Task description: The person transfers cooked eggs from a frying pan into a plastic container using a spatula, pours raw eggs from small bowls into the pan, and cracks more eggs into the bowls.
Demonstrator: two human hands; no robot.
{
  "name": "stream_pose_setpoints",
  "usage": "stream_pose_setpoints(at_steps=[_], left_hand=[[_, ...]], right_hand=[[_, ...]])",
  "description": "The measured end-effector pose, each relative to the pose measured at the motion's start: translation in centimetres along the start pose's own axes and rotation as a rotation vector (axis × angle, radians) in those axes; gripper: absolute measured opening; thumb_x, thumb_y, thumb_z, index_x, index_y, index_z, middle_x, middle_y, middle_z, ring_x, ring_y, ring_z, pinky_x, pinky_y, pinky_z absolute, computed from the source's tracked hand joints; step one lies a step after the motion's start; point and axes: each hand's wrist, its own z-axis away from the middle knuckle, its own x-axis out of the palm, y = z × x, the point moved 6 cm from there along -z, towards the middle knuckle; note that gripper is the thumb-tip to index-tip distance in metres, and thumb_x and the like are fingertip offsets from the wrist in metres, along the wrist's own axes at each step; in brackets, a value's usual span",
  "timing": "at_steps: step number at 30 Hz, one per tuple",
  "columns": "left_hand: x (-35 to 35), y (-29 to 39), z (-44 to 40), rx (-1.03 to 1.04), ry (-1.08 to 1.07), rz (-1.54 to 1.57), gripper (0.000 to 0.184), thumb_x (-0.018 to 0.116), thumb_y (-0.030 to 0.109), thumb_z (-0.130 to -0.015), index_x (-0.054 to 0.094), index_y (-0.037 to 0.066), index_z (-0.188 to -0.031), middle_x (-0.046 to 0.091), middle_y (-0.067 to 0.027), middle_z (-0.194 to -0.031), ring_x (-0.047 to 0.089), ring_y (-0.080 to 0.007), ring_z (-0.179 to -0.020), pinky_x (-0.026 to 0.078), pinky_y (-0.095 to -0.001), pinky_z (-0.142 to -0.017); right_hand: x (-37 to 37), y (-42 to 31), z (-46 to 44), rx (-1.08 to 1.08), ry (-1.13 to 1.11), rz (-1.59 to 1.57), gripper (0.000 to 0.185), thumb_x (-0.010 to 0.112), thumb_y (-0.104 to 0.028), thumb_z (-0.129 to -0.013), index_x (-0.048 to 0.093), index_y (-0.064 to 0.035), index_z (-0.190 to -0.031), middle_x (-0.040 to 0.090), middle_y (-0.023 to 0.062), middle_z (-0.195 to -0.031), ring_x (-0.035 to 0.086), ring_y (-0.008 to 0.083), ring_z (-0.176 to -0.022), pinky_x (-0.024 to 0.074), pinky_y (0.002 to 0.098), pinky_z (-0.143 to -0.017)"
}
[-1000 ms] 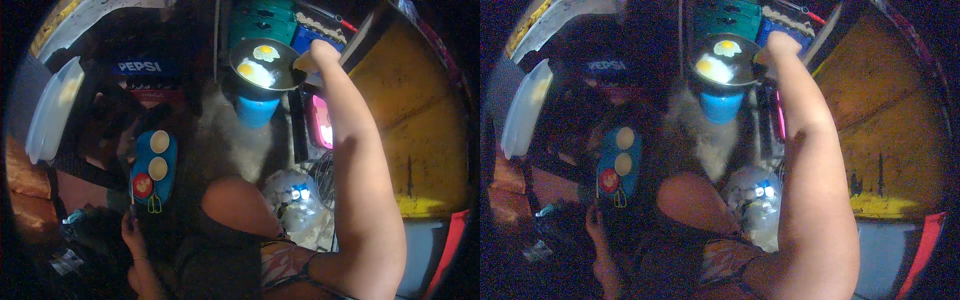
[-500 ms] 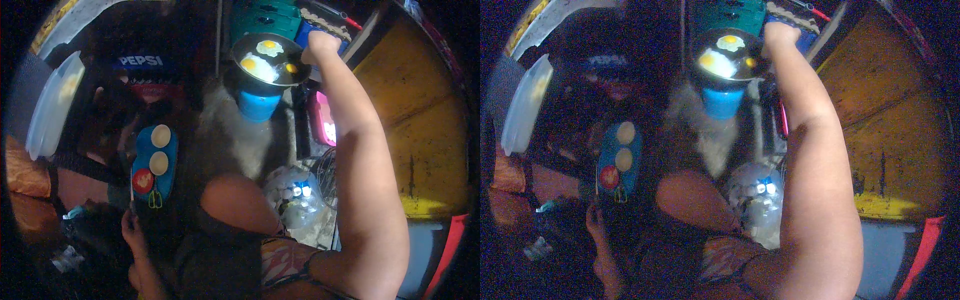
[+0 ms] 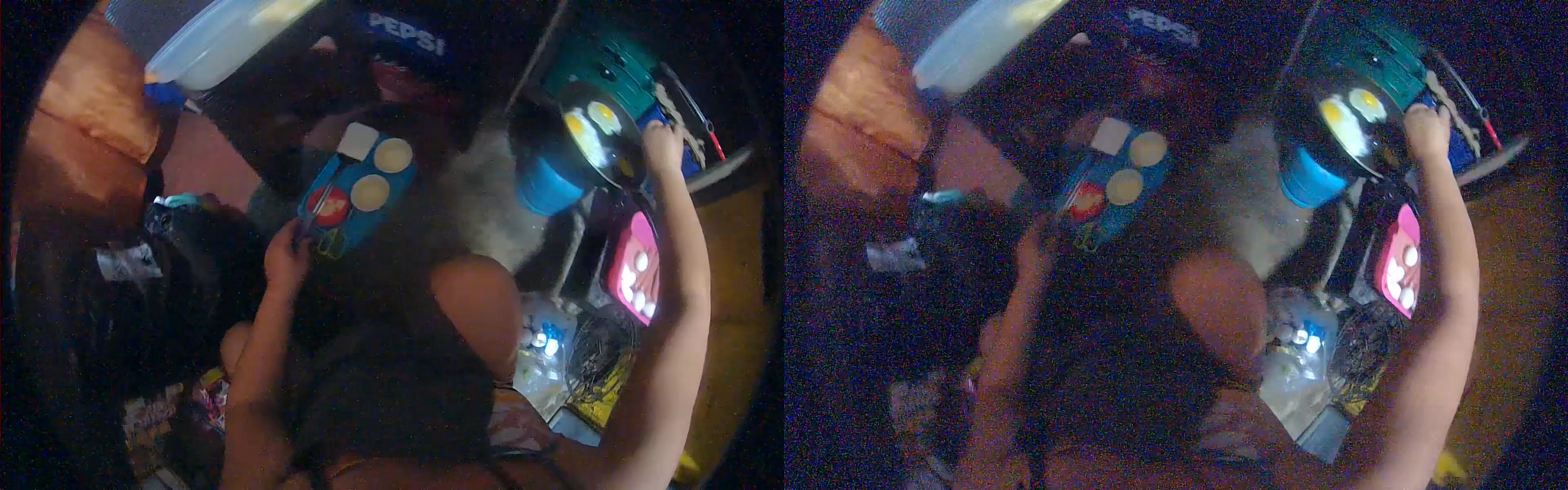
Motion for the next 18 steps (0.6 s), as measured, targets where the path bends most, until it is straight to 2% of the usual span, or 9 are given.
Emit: stream_pose_setpoints(at_steps=[1,5,9,10,13,14,16,17,18], left_hand=[[0.2,0.0,-0.5,0.034,0.030,-0.022,0.041,0.068,0.011,-0.082,0.062,0.006,-0.122,0.066,-0.0199,-0.114,0.063,-0.0371,-0.107,0.050,-0.0437,-0.091],[2.8,-1.1,-3.1,0.013,0.008,-0.157,0.039,0.069,0.014,-0.082,0.063,0.006,-0.119,0.066,-0.0205,-0.111,0.063,-0.0390,-0.102,0.051,-0.0458,-0.088],[4.3,-1.7,-3.7,-0.002,0.020,-0.116,0.036,0.067,0.016,-0.083,0.064,0.008,-0.117,0.067,-0.0204,-0.109,0.064,-0.0383,-0.101,0.051,-0.0460,-0.086],[5.0,-2.6,-3.9,-0.013,0.016,-0.101,0.035,0.067,0.017,-0.083,0.064,0.008,-0.117,0.067,-0.0202,-0.108,0.064,-0.0379,-0.101,0.051,-0.0460,-0.086],[8.1,-6.1,-4.3,-0.039,-0.005,-0.033,0.035,0.066,0.019,-0.084,0.064,0.009,-0.118,0.068,-0.0198,-0.107,0.065,-0.0368,-0.102,0.052,-0.0456,-0.086],[8.8,-7.0,-4.3,-0.050,-0.014,-0.009,0.035,0.066,0.020,-0.085,0.064,0.010,-0.118,0.068,-0.0197,-0.106,0.065,-0.0364,-0.103,0.052,-0.0453,-0.085],[8.5,-5.3,-4.1,-0.088,-0.027,0.018,0.035,0.066,0.019,-0.085,0.064,0.010,-0.118,0.068,-0.0193,-0.103,0.065,-0.0370,-0.100,0.052,-0.0458,-0.084],[8.2,-4.8,-4.1,-0.107,-0.028,0.032,0.035,0.066,0.019,-0.085,0.064,0.010,-0.118,0.068,-0.0191,-0.102,0.065,-0.0373,-0.099,0.052,-0.0461,-0.083],[9.2,-6.5,-4.1,-0.179,-0.024,0.153,0.034,0.065,0.019,-0.085,0.065,0.010,-0.118,0.068,-0.0192,-0.100,0.065,-0.0380,-0.097,0.052,-0.0468,-0.081]], right_hand=[[0.3,-0.3,0.2,-0.030,0.105,0.084,0.020,0.055,-0.010,-0.084,0.064,-0.0010,-0.099,0.072,0.0119,-0.087,0.070,0.0223,-0.081,0.0477,0.0424,-0.086],[1.4,0.9,-0.6,0.016,0.001,0.096,0.025,0.054,-0.012,-0.085,0.061,0.0031,-0.104,0.072,0.0117,-0.088,0.071,0.0216,-0.081,0.0487,0.0419,-0.084],[-2.3,5.6,0.9,0.527,-0.167,-0.271,0.028,0.052,-0.024,-0.088,0.064,-0.0055,-0.106,0.072,0.0166,-0.097,0.070,0.0309,-0.095,0.0512,0.0461,-0.081],[0.9,7.0,0.9,0.689,-0.134,-0.381,0.031,0.051,-0.032,-0.089,0.064,-0.0182,-0.113,0.072,0.0155,-0.101,0.069,0.0373,-0.095,0.0500,0.0504,-0.087],[3.2,6.9,0.0,0.718,-0.075,-0.630,0.039,0.052,-0.037,-0.087,0.067,-0.0143,-0.115,0.071,0.0180,-0.101,0.068,0.0390,-0.096,0.0508,0.0489,-0.086],[-1.5,4.5,0.8,0.674,0.013,-0.864,0.043,0.057,-0.039,-0.085,0.069,-0.0087,-0.112,0.072,0.0173,-0.095,0.069,0.0356,-0.092,0.0515,0.0435,-0.082],[1.8,-0.4,-0.6,0.574,0.005,-1.410,0.036,0.060,-0.027,-0.086,0.070,-0.0029,-0.110,0.072,0.0170,-0.093,0.070,0.0238,-0.084,0.0517,0.0336,-0.074],[-0.2,-4.8,-0.4,0.631,-0.098,-1.674,0.033,0.058,-0.024,-0.088,0.070,-0.0033,-0.111,0.073,0.0155,-0.096,0.069,0.0237,-0.084,0.0523,0.0327,-0.074],[-2.9,-8.1,-0.7,0.434,-0.107,-1.599,0.031,0.059,-0.022,-0.088,0.070,-0.0029,-0.110,0.073,0.0148,-0.097,0.069,0.0238,-0.086,0.0528,0.0339,-0.077]])
